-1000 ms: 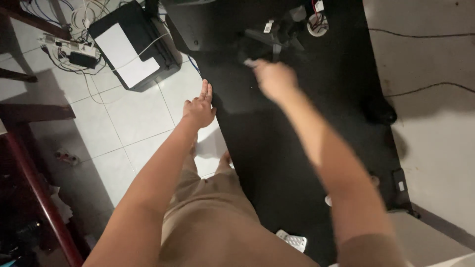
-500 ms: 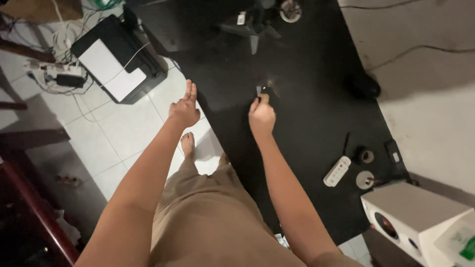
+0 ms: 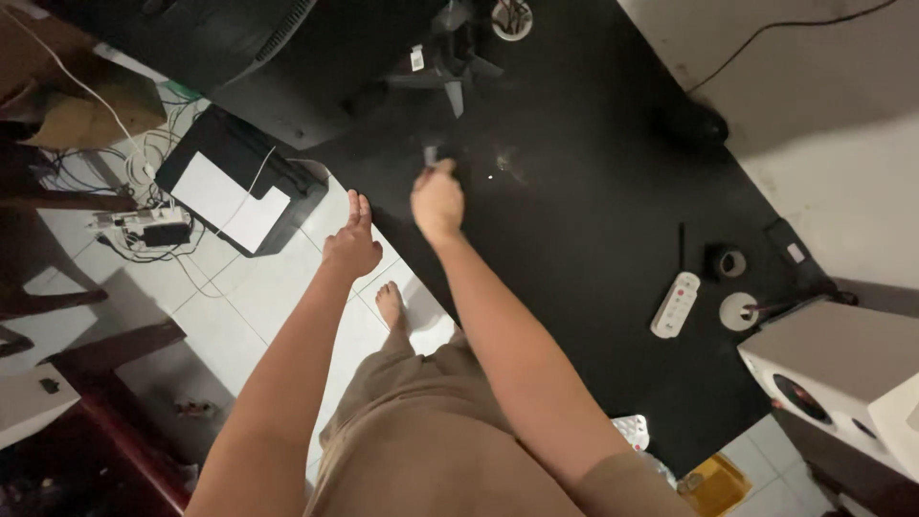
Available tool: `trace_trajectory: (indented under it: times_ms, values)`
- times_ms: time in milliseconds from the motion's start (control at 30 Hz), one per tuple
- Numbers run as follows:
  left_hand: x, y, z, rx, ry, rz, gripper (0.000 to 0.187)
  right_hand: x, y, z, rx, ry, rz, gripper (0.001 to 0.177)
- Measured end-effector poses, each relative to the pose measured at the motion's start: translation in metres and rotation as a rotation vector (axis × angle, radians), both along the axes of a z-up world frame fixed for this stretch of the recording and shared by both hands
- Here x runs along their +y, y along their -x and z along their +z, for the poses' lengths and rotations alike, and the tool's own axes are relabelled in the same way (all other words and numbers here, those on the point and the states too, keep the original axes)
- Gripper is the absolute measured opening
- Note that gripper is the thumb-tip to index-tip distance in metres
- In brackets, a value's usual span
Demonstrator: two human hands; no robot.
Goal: The recorder organizes items on a desk, applies glue to a component, clears debris into a bag, and adjusts cables.
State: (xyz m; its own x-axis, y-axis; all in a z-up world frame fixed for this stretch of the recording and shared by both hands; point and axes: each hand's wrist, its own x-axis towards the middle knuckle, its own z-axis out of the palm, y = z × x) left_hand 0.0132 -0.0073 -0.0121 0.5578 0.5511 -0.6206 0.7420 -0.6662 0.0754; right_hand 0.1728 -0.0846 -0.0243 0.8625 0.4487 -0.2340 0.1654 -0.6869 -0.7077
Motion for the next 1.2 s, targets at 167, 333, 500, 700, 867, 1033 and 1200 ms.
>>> trace_trajectory:
  times_ms: [167,333,500,700,867,1033,1200]
  values:
    - [0.0,-0.001,0.003,-0.031,0.019,-0.008,0.104,-0.043,-0.019,-0.029,0.009,-0.181,-0.293,0.028]
    - [-0.001,-0.002,0.002,-0.075,0.041,0.016,0.109,-0.01,0.02,0.003,0.002,-0.219,-0.032,0.029]
    - [0.003,-0.004,0.019,0.005,0.084,0.01,0.103,0.02,0.013,0.019,0.119,0.035,0.181,0.03]
    - [0.007,0.002,0.022,-0.07,0.131,0.014,0.102,-0.073,-0.06,0.012,0.004,-0.079,-0.066,0.023]
    - [0.005,-0.004,0.034,-0.034,0.112,-0.017,0.103,-0.168,-0.114,0.038,-0.153,-0.03,-0.265,0.024]
    - [0.006,-0.003,0.025,-0.042,0.105,-0.012,0.107,-0.18,-0.123,0.012,-0.184,0.162,-0.276,0.023]
    - [0.011,-0.004,0.028,0.006,0.117,-0.024,0.102,-0.155,-0.107,0.006,-0.175,0.064,0.022,0.023]
